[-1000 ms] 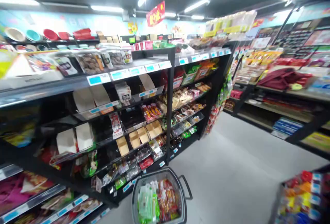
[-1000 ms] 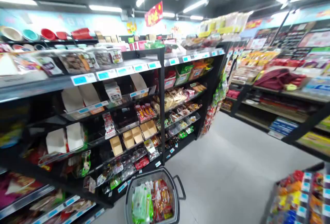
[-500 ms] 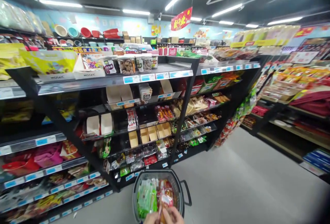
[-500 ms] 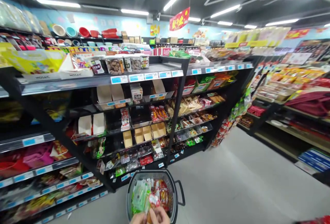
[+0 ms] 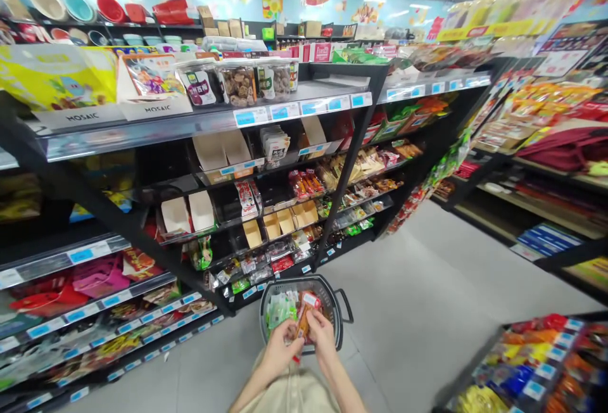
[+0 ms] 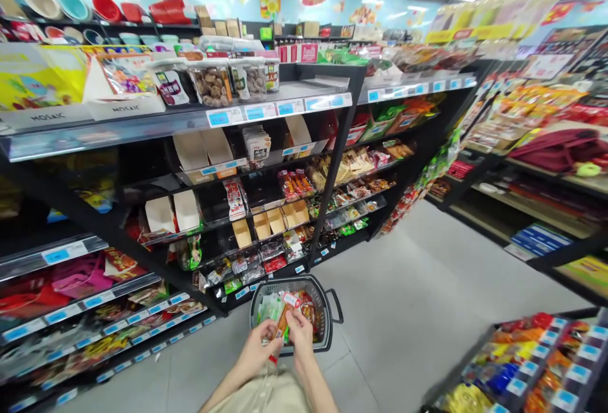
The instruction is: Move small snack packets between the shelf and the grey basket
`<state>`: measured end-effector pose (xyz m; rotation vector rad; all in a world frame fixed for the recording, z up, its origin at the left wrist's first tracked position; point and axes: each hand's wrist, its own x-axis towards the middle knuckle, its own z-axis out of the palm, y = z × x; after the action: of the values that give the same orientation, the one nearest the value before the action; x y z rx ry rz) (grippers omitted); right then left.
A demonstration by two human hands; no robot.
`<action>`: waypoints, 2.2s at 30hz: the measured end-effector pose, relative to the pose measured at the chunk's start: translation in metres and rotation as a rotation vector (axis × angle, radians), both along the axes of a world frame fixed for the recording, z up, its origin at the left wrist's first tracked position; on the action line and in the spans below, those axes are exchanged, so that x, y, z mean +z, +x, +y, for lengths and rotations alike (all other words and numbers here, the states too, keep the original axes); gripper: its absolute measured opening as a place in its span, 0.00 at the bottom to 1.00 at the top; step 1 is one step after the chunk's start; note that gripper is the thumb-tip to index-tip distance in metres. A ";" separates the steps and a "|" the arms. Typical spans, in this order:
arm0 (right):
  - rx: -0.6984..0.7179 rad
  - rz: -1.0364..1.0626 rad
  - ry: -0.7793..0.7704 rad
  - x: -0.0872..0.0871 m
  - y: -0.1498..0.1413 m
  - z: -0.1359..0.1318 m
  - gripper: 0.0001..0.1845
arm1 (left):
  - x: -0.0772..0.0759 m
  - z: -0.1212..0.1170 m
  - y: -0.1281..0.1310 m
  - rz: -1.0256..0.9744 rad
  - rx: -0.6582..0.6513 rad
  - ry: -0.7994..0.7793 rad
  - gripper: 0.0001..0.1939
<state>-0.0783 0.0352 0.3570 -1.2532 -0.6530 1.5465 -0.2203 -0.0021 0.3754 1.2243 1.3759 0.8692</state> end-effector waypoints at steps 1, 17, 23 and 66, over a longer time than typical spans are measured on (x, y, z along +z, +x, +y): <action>-0.040 0.029 -0.015 -0.001 -0.006 0.004 0.32 | 0.000 0.003 -0.004 -0.032 0.029 0.010 0.12; 0.160 0.177 0.047 0.042 -0.050 0.022 0.28 | 0.030 0.013 -0.057 -0.324 0.349 -0.136 0.26; 0.161 0.210 -0.036 0.037 -0.033 0.029 0.29 | 0.039 0.027 -0.036 -0.200 0.265 -0.050 0.22; 0.365 -0.316 0.335 0.064 0.147 0.154 0.14 | 0.044 0.142 0.130 -0.302 0.463 0.034 0.24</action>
<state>0.0689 0.1887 0.4205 -1.1709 -1.3496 1.4540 -0.0904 0.1402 0.4198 0.7631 1.4180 1.3434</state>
